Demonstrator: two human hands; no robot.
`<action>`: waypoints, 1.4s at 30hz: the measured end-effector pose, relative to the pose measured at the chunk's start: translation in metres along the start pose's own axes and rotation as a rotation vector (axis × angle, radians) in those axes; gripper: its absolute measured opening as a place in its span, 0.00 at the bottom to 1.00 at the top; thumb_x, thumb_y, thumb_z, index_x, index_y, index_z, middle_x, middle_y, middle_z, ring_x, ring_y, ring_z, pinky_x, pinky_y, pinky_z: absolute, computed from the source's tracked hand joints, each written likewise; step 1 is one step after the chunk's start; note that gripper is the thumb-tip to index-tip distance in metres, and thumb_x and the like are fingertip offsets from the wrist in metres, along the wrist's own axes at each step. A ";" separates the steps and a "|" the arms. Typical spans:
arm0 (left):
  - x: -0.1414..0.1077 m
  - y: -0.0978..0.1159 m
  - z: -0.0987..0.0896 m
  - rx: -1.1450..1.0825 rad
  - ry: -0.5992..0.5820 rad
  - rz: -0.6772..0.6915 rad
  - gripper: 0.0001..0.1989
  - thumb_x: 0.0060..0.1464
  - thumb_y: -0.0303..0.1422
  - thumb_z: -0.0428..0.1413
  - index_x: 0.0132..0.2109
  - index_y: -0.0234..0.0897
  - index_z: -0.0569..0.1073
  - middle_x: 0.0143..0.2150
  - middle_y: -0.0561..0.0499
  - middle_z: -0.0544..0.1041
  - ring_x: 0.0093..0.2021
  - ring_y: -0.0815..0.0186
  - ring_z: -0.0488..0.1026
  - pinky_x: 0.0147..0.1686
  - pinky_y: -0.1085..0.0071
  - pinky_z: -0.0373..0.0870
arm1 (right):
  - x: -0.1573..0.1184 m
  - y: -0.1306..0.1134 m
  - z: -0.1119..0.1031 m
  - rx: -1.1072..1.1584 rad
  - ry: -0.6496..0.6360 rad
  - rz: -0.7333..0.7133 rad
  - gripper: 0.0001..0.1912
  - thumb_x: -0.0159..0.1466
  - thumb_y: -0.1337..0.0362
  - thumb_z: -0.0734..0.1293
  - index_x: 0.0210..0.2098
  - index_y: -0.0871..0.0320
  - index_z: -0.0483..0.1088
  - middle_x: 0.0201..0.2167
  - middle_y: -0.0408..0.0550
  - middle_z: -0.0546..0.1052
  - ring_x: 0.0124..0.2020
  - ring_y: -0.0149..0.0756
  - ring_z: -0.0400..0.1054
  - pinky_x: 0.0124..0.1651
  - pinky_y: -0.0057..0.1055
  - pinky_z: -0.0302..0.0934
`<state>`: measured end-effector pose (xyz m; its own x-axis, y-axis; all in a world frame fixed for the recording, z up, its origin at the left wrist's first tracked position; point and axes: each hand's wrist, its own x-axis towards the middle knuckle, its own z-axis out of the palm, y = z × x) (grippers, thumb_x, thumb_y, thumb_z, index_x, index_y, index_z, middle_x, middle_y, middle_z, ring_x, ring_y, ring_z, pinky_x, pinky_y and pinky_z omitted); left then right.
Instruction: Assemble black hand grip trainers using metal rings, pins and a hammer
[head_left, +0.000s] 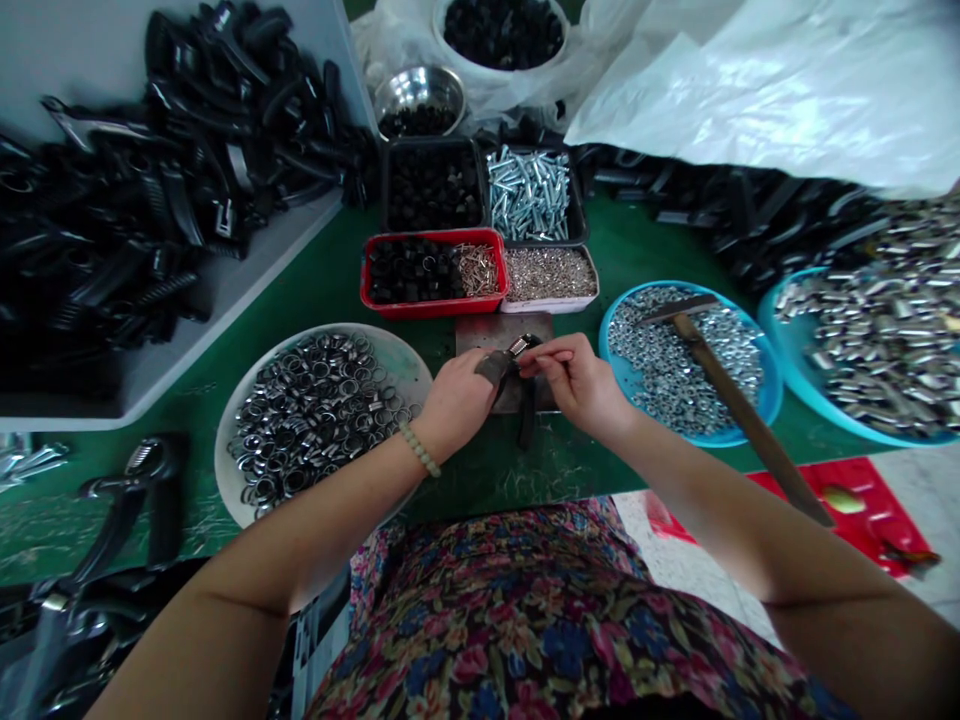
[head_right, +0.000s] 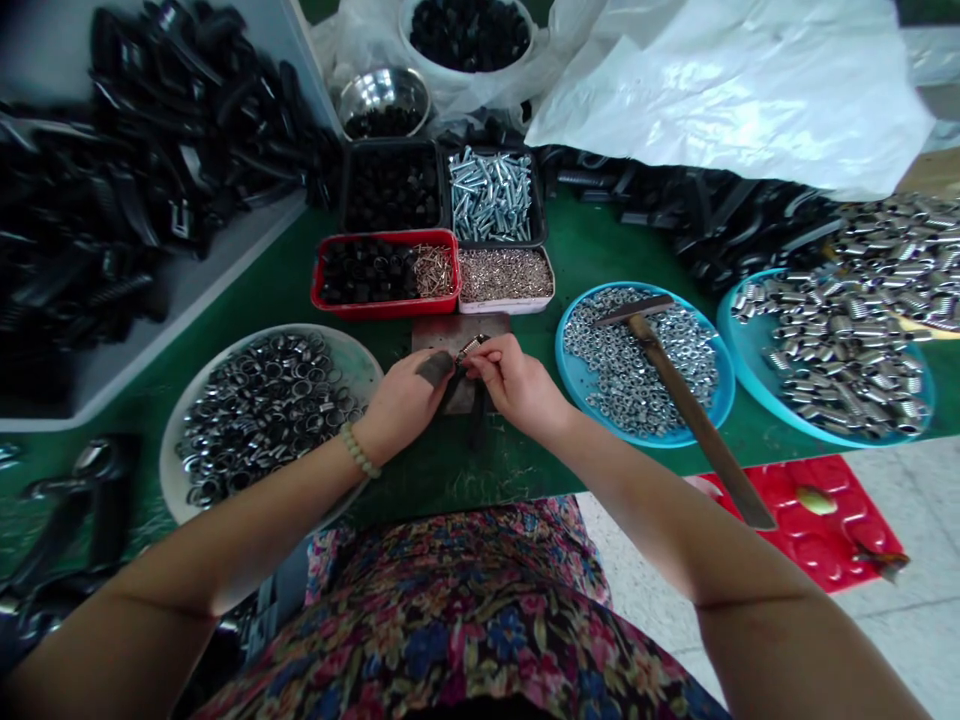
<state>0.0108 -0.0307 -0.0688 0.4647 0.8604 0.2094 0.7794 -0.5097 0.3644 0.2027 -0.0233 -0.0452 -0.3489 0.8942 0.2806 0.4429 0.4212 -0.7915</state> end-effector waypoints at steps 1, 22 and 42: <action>0.000 0.000 0.000 -0.005 -0.001 0.001 0.13 0.64 0.31 0.45 0.50 0.33 0.70 0.47 0.43 0.75 0.48 0.61 0.71 0.49 0.65 0.68 | 0.000 0.000 0.000 -0.005 0.004 0.007 0.05 0.70 0.61 0.57 0.42 0.56 0.59 0.36 0.51 0.77 0.34 0.32 0.76 0.35 0.29 0.69; -0.001 0.003 0.003 0.077 0.002 0.047 0.11 0.61 0.26 0.48 0.46 0.32 0.72 0.45 0.41 0.73 0.48 0.58 0.69 0.52 0.64 0.67 | 0.096 -0.020 0.022 -0.476 -0.486 -0.031 0.11 0.70 0.59 0.54 0.43 0.58 0.62 0.32 0.51 0.75 0.30 0.38 0.68 0.32 0.32 0.54; 0.018 0.006 -0.010 0.072 -0.035 -0.064 0.15 0.63 0.36 0.47 0.47 0.32 0.74 0.46 0.43 0.76 0.46 0.58 0.70 0.49 0.63 0.66 | -0.015 0.013 -0.036 -0.275 0.146 0.029 0.08 0.68 0.60 0.58 0.42 0.56 0.66 0.38 0.52 0.77 0.38 0.39 0.73 0.40 0.35 0.66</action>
<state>0.0194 -0.0177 -0.0535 0.4268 0.8909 0.1552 0.8353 -0.4541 0.3099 0.2434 -0.0258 -0.0401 -0.2193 0.9103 0.3512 0.6645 0.4029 -0.6294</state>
